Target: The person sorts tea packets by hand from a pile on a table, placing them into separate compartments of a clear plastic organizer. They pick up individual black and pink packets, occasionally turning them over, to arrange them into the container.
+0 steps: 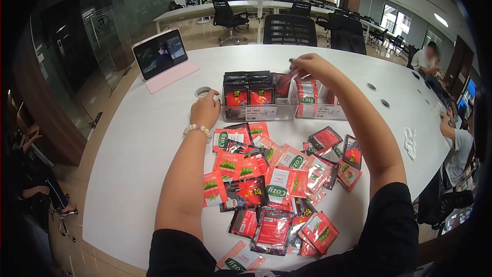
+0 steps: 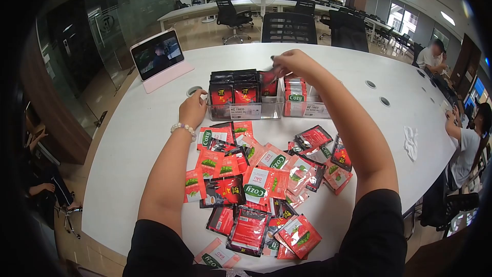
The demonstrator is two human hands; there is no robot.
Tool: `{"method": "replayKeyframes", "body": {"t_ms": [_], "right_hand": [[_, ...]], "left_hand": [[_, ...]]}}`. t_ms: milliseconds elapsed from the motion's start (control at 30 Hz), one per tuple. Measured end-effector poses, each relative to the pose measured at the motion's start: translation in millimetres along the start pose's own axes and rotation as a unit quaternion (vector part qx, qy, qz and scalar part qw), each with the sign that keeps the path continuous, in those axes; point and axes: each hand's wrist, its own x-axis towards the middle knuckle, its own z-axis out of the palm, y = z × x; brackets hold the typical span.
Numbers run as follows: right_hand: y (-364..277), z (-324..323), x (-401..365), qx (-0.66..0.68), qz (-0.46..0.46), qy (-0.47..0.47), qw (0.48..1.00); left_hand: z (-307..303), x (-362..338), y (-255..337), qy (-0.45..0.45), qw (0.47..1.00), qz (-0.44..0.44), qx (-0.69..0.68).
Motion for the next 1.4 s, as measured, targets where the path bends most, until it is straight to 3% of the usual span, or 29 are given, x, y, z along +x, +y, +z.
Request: {"method": "replayKeyframes", "body": {"t_ms": [100, 433, 500, 600, 800, 900, 1000, 1133, 1233, 1333, 1400], "right_hand": [[-3.5, -8.4, -5.8, 0.153, 0.028, -0.052, 0.986], [38.7, 23.7, 21.0, 0.066, 0.008, 0.044, 0.997], [53.7, 28.9, 35.6, -0.113, -0.031, 0.101, 0.988], [42.1, 43.3, 16.3, -0.368, -0.093, 0.18, 0.908], [25.3, 32.5, 13.2, -0.441, -0.123, 0.178, 0.871], [33.6, 34.3, 19.2, -0.484, -0.154, 0.227, 0.831], [32.3, 41.4, 17.3, -0.564, -0.155, 0.147, 0.798], [62.0, 50.2, 47.1, -0.564, -0.216, 0.114, 0.789], [67.5, 56.0, 54.5, -0.524, -0.244, 0.102, 0.81], [47.7, 48.4, 61.6, -0.482, -0.192, -0.047, 0.854], [41.3, 47.2, 58.8, -0.472, -0.201, -0.005, 0.858]], "left_hand": [[0.9, 0.5, -1.3, 0.0, 1.0, 0.003, 0.007], [0.0, 0.6, -0.3, -0.008, 1.0, -0.009, 0.011], [0.9, 0.6, -1.2, -0.008, 1.0, -0.007, 0.015], [-0.6, 0.8, 0.2, -0.009, 1.0, -0.003, 0.01], [-3.8, -0.3, 1.2, -0.013, 1.0, -0.006, -0.003], [-1.7, -0.4, 0.2, -0.013, 1.0, -0.003, 0.002], [1.9, 0.6, -1.1, -0.008, 1.0, 0.004, 0.009], [0.0, 0.0, -0.5, -0.012, 1.0, -0.002, 0.004], [-0.7, 0.0, 0.1, -0.008, 1.0, -0.001, 0.006], [-1.8, -0.2, 0.9, -0.015, 1.0, -0.006, 0.003], [-2.6, 0.0, 0.8, -0.018, 1.0, -0.005, 0.005]]}}
